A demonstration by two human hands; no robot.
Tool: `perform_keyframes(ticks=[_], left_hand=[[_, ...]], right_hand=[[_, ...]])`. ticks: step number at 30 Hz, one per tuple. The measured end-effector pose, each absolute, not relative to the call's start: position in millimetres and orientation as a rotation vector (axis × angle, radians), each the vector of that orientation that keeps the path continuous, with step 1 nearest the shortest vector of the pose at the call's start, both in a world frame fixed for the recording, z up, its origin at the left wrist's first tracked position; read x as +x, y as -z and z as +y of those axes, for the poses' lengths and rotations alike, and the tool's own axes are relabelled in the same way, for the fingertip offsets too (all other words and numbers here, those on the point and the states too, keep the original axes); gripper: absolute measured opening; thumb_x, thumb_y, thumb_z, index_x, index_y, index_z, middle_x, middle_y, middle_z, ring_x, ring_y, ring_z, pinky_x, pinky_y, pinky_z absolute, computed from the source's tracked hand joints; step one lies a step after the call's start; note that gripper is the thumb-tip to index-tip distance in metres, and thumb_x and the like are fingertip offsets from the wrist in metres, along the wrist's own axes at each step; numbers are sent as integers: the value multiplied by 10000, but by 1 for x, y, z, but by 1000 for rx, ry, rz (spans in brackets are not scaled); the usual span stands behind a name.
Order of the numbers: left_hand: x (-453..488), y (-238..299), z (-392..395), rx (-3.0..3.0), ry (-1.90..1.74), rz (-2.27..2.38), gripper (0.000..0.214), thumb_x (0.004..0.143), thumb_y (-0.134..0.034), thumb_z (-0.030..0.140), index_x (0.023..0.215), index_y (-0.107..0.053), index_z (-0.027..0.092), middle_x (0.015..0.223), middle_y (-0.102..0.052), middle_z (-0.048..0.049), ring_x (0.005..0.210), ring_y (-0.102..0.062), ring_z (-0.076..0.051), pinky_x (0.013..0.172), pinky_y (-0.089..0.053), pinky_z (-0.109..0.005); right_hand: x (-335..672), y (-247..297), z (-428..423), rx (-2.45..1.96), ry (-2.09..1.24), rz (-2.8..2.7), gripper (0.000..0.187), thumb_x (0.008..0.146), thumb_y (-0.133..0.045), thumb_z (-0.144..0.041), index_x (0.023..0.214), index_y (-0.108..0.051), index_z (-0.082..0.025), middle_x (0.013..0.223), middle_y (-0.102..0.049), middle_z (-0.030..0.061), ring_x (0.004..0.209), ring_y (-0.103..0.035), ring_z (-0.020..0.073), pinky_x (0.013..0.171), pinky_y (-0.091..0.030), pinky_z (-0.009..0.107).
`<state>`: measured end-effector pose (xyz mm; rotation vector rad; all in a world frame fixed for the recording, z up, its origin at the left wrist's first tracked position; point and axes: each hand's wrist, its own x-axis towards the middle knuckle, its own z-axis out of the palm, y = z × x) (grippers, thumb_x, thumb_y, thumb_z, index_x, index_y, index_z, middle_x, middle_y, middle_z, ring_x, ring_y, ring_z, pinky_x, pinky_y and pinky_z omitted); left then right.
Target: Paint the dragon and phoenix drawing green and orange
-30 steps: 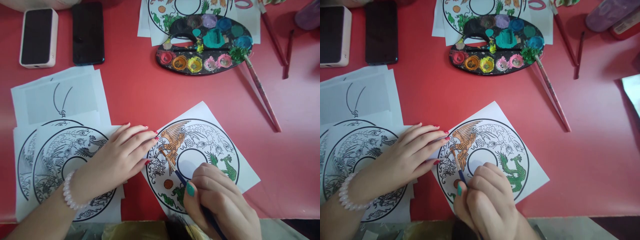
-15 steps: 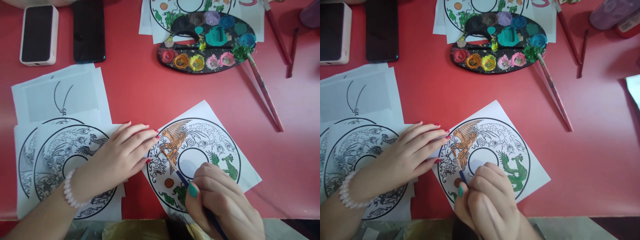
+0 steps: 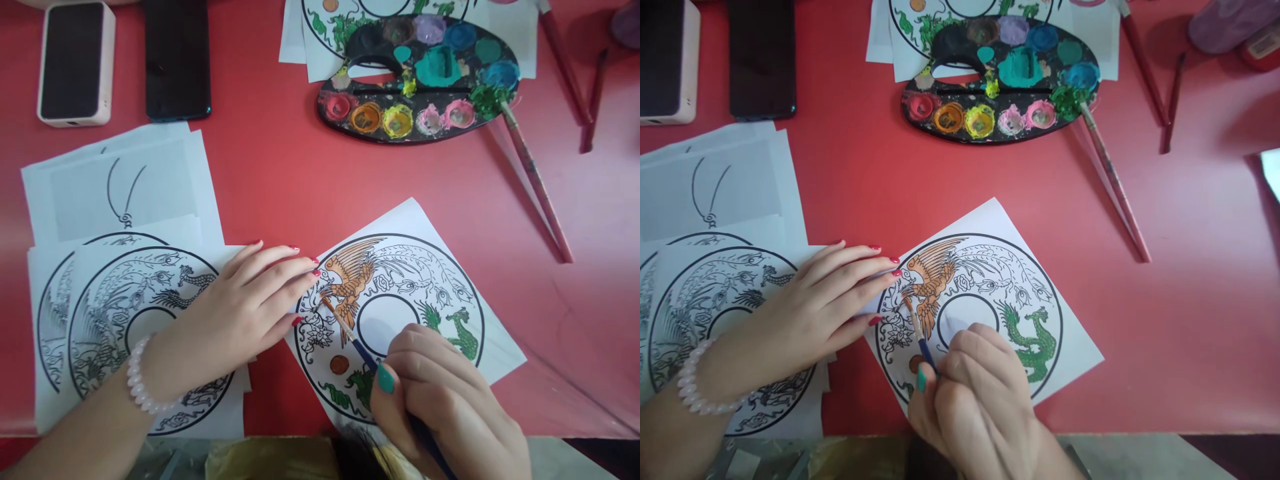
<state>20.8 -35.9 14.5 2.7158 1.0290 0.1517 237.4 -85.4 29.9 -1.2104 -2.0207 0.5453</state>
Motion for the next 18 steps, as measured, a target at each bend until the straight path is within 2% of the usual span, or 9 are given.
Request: perform_keyframes(ticks=[7, 13, 18], left_hand=[[21, -14, -36, 2705, -150, 1037, 344, 955, -443, 240, 1276, -505, 133, 1310, -541, -67, 1254, -423, -251, 1098, -324, -479], [21, -13, -36, 2704, -141, 1034, 352, 948, -450, 234, 1284, -498, 139, 1319, -536, -68, 1261, -422, -253, 1110, -314, -478], [21, -14, -36, 2703, -146, 1040, 349, 956, -445, 243, 1284, -500, 138, 1324, -534, -63, 1259, -422, -248, 1107, -315, -476]], right_hand=[[238, -29, -89, -1212, -689, -1997, 328, 745, -536, 69, 681, -369, -205, 554, -507, -22, 531, -424, 105, 518, -371, 278], [242, -24, -91, -1183, -607, -1984, 333, 725, -549, 70, 673, -353, -195, 582, -438, -23, 577, -413, 103, 533, -353, 277], [238, -29, -91, -1204, -662, -2008, 326, 736, -544, 69, 673, -365, -196, 580, -493, -18, 573, -423, 104, 539, -376, 279]])
